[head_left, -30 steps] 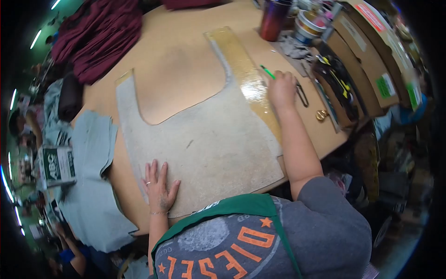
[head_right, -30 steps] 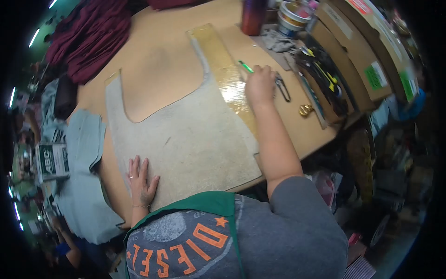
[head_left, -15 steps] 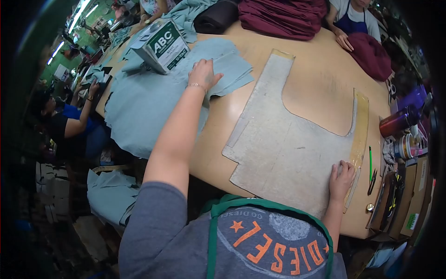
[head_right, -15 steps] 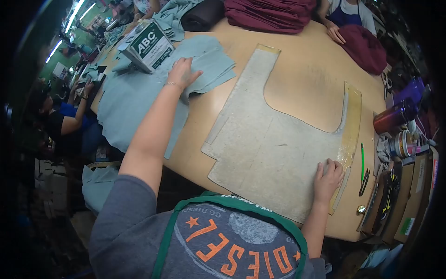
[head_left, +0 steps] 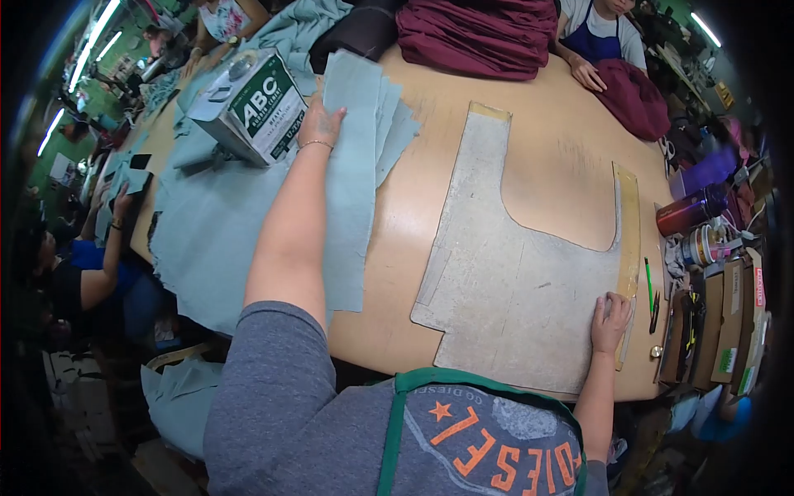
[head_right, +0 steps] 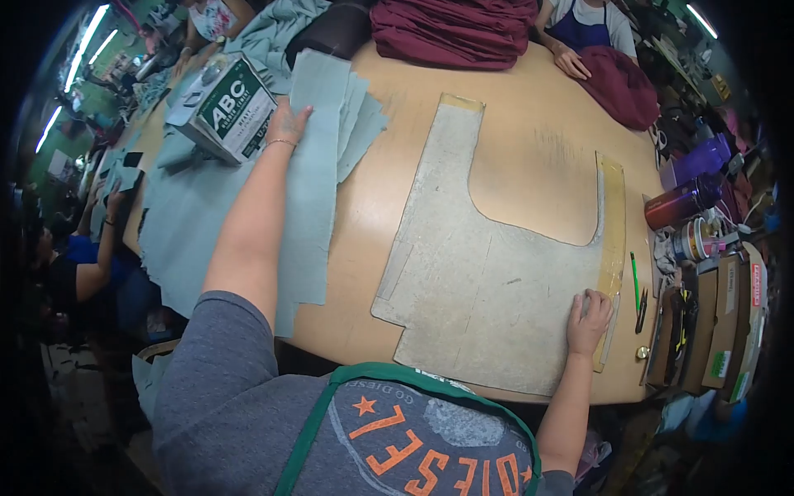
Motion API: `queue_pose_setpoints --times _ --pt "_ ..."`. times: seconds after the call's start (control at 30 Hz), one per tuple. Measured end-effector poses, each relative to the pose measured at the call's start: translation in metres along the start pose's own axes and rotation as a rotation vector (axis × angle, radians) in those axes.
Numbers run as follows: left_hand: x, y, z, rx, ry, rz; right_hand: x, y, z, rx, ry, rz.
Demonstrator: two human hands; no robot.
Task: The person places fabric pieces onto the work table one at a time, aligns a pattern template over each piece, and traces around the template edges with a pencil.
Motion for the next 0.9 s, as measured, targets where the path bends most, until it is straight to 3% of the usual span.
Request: queue_pose_setpoints --times 0.07,0.17,0.27,0.3,0.33,0.4,0.43,0.47,0.5,0.53,0.6,0.7,0.8,0.87,0.9 --pt "0.003 0.014 -0.025 0.067 -0.037 0.007 -0.001 0.001 -0.001 -0.018 -0.021 0.02" --pt "0.019 0.028 -0.035 -0.07 -0.104 -0.07 -0.004 -0.008 -0.009 -0.017 -0.021 -0.01" --pt "0.013 0.01 -0.021 -0.001 -0.326 -0.404 -0.002 -0.002 0.0 -0.04 -0.071 -0.045" --pt "0.002 0.004 -0.017 0.09 -0.549 -0.536 -0.004 -0.007 0.0 -0.007 -0.037 -0.108" --pt "-0.038 -0.036 0.018 0.054 -0.49 -0.545 -0.006 -0.009 0.004 -0.044 -0.067 -0.15" --pt "-0.113 -0.091 0.056 -0.159 -0.487 -0.876 -0.017 -0.019 0.015 -0.084 -0.098 -0.253" --pt "-0.146 -0.103 0.057 -0.262 -0.378 -0.953 -0.021 -0.027 0.019 -0.089 -0.098 -0.308" --pt "-0.174 -0.105 0.046 -0.418 -0.072 -0.865 -0.023 -0.034 0.021 -0.088 -0.086 -0.347" --pt "-0.218 -0.115 0.036 -0.359 0.13 -0.882 -0.028 -0.044 0.023 -0.067 -0.077 -0.363" --pt "-0.26 -0.122 0.026 -0.229 0.17 -0.979 -0.033 -0.055 0.025 -0.042 -0.066 -0.373" --pt "-0.309 -0.112 -0.002 -0.291 0.304 -0.736 -0.035 -0.065 0.023 0.002 -0.02 -0.368" --pt "-0.355 -0.101 -0.047 0.053 0.375 -0.633 -0.026 -0.062 0.024 0.04 0.038 -0.335" --pt "-0.358 -0.101 -0.057 0.163 0.387 -0.611 -0.002 -0.078 0.025 0.013 -0.052 -0.285" --pt "-0.358 -0.102 -0.044 0.126 0.221 -0.635 0.02 -0.096 0.03 -0.092 -0.219 -0.26" --pt "-0.359 -0.102 -0.038 0.106 0.138 -0.649 0.032 -0.11 0.023 -0.115 -0.144 -0.309"
Point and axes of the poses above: each hand's wrist, its own x-axis towards the middle knuckle, its own z-axis out of the back of the hand, y = z × x, the point moved 8 cm from there along x, towards the middle knuckle, and after that the axes turned 2 degrees about y, right-handed, at the moved point
